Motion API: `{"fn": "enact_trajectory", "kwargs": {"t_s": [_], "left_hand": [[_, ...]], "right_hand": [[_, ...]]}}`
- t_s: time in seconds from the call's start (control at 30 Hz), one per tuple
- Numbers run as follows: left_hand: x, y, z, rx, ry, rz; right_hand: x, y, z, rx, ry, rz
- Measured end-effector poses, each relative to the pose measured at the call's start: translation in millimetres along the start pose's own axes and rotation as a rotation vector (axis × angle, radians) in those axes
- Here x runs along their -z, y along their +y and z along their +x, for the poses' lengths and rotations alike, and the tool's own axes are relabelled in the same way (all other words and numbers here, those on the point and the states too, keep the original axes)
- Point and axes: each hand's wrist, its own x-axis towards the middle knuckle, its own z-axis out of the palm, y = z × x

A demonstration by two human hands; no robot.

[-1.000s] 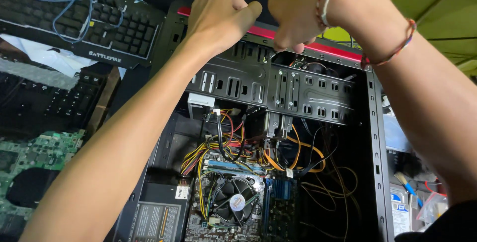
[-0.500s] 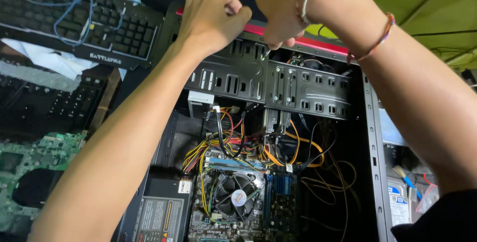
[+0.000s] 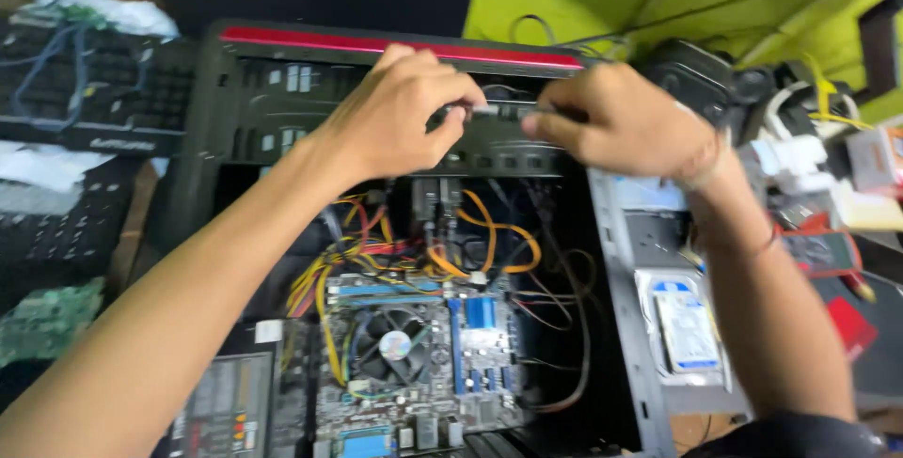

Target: Repairing a desktop computer by removing and installing a hard drive using a precision screwdriver

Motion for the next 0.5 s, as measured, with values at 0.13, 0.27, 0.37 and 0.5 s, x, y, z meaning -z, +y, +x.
{"fn": "enact_trajectory", "kwargs": {"t_s": [0.13,0.27,0.37,0.5], "left_hand": [[-14,48,26,-0.096,0.042,-0.256],[-45,94,57,-0.069,0.002,-0.562],[-77,122,76,-0.042,-0.028,-0.732],[-114,144,94,0.101,-0.064,-0.979]], "right_hand": [[-22,13,-84,-0.21,0.113,0.381],[-70,40,-147,-0.161,0.337,0.892],[-98,49,-181,-0.109,0.459,1.105],[-126,61,-207,-0.045,0.602,1.293]]}}
